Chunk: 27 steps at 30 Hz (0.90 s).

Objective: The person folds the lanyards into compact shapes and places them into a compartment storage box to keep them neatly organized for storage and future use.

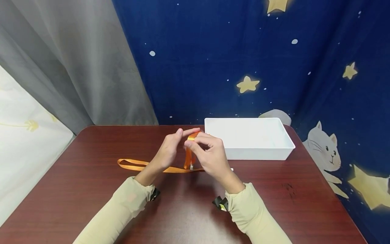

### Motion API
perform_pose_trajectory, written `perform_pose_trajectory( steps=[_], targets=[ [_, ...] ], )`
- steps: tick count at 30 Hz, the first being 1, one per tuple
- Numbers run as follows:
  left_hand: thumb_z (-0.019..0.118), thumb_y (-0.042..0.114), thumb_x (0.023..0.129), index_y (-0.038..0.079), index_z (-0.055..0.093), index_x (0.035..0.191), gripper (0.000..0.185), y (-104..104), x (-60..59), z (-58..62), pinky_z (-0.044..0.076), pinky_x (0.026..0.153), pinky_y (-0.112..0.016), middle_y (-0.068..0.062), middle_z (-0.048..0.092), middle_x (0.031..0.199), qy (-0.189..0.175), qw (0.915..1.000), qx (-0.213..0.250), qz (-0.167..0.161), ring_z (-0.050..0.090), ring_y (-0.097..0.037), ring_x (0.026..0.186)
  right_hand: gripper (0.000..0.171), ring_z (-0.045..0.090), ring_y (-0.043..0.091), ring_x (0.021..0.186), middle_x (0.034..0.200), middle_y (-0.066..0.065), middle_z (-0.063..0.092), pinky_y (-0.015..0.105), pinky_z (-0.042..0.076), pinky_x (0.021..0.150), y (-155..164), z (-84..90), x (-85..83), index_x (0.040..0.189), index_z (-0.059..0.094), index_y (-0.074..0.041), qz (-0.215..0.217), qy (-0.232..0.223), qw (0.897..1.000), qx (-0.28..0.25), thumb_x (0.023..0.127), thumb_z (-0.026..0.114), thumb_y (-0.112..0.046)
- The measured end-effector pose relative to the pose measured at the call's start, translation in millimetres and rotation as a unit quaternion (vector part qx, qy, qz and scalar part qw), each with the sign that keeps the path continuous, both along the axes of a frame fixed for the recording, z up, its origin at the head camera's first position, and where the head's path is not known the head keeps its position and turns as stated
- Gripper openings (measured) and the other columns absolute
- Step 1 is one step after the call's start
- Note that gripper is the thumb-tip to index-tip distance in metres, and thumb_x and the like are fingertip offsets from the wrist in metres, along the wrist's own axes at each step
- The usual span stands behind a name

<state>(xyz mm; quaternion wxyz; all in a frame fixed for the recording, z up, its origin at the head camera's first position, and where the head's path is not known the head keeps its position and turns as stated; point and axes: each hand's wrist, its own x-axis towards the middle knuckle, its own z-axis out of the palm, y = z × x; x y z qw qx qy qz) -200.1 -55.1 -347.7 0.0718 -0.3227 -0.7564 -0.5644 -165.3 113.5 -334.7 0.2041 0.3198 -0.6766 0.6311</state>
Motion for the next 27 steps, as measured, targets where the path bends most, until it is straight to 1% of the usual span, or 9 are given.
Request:
perform_pose_trajectory(
  steps=[2,4,7,12,15,17,20,23,27],
  targets=[
    [0.02,0.045,0.109,0.014,0.06,0.139,0.058,2,1.3,-3.8,0.055,0.061,-0.042,-0.005,0.073,0.102,-0.006,0.9997,0.004,-0.021,0.063,-0.019,0.064,0.013,0.047,0.017,0.062,0.068,0.006,0.057,0.023,0.039,0.051,0,0.7,-0.1,0.077,0.071,-0.003,0.0,0.002,1.0,-0.006,0.09,0.071,-0.004],
    [0.017,0.045,0.109,0.016,0.055,0.143,0.059,3,2.7,-6.3,0.051,0.056,-0.036,-0.006,0.07,0.084,-0.009,0.9991,0.009,-0.04,0.059,-0.018,0.058,0.012,0.046,0.017,0.064,0.07,0.006,0.057,0.024,0.038,0.052,0,1.4,-0.8,0.079,0.071,-0.001,0.0,0.001,1.0,-0.013,0.091,0.071,-0.003],
    [0.014,0.042,0.11,0.014,0.052,0.146,0.059,5,3.3,-8.0,0.047,0.053,-0.03,-0.008,0.064,0.072,-0.017,0.9973,0.028,-0.065,0.057,-0.019,0.054,0.013,0.045,0.017,0.065,0.071,0.006,0.057,0.023,0.037,0.053,1,2.9,-1.7,0.08,0.071,0.0,0.001,-0.005,1.0,-0.022,0.092,0.07,-0.003],
    [0.012,0.044,0.11,0.011,0.054,0.144,0.063,5,2.8,-9.3,0.053,0.062,-0.031,-0.011,0.071,0.091,-0.025,0.9972,0.029,-0.064,0.065,-0.019,0.069,0.014,0.048,0.017,0.068,0.074,0.007,0.06,0.021,0.038,0.054,4,4.9,-3.6,0.081,0.071,0.002,0.0,-0.009,0.999,-0.032,0.093,0.068,-0.004],
    [0.013,0.047,0.109,0.009,0.051,0.145,0.065,4,3.9,-12.1,0.056,0.063,-0.036,-0.013,0.072,0.103,-0.026,0.9978,0.019,-0.058,0.068,-0.021,0.077,0.015,0.047,0.016,0.064,0.07,0.006,0.056,0.021,0.036,0.052,6,5.7,-5.5,0.08,0.071,0.002,-0.007,-0.004,0.999,-0.032,0.093,0.068,-0.004],
    [0.014,0.047,0.109,0.008,0.05,0.145,0.064,3,4.9,-14.2,0.057,0.064,-0.038,-0.013,0.071,0.114,-0.023,0.9986,0.013,-0.047,0.07,-0.021,0.087,0.016,0.042,0.015,0.059,0.065,0.005,0.049,0.022,0.032,0.049,7,6.7,-7.0,0.079,0.07,0.001,-0.017,0.002,0.999,-0.031,0.094,0.068,-0.005],
    [0.021,0.04,0.11,0.008,0.051,0.143,0.055,2,6.3,-16.7,0.056,0.064,-0.041,-0.012,0.067,0.124,-0.008,0.9994,0.002,-0.033,0.069,-0.021,0.098,0.016,0.041,0.015,0.056,0.063,0.005,0.045,0.023,0.031,0.047,9,7.4,-9.5,0.079,0.071,0.001,-0.031,0.009,0.999,-0.033,0.094,0.068,-0.005],
    [0.033,0.029,0.109,0.009,0.053,0.136,0.039,1,8.5,-19.6,0.055,0.061,-0.039,-0.01,0.068,0.121,0.004,0.9997,-0.002,-0.023,0.068,-0.021,0.088,0.017,0.041,0.014,0.057,0.062,0.005,0.045,0.022,0.031,0.048,12,8.2,-11.8,0.079,0.072,0.002,-0.05,0.01,0.998,-0.039,0.093,0.069,-0.005],
    [0.049,0.015,0.105,0.008,0.053,0.125,0.022,1,12.0,-24.5,0.055,0.063,-0.033,-0.01,0.07,0.112,-0.001,0.9995,0.005,-0.032,0.065,-0.018,0.077,0.017,0.041,0.014,0.059,0.062,0.006,0.046,0.021,0.033,0.05,14,8.8,-13.8,0.077,0.072,0.003,-0.073,0.004,0.996,-0.046,0.092,0.069,-0.004]
  ],
)
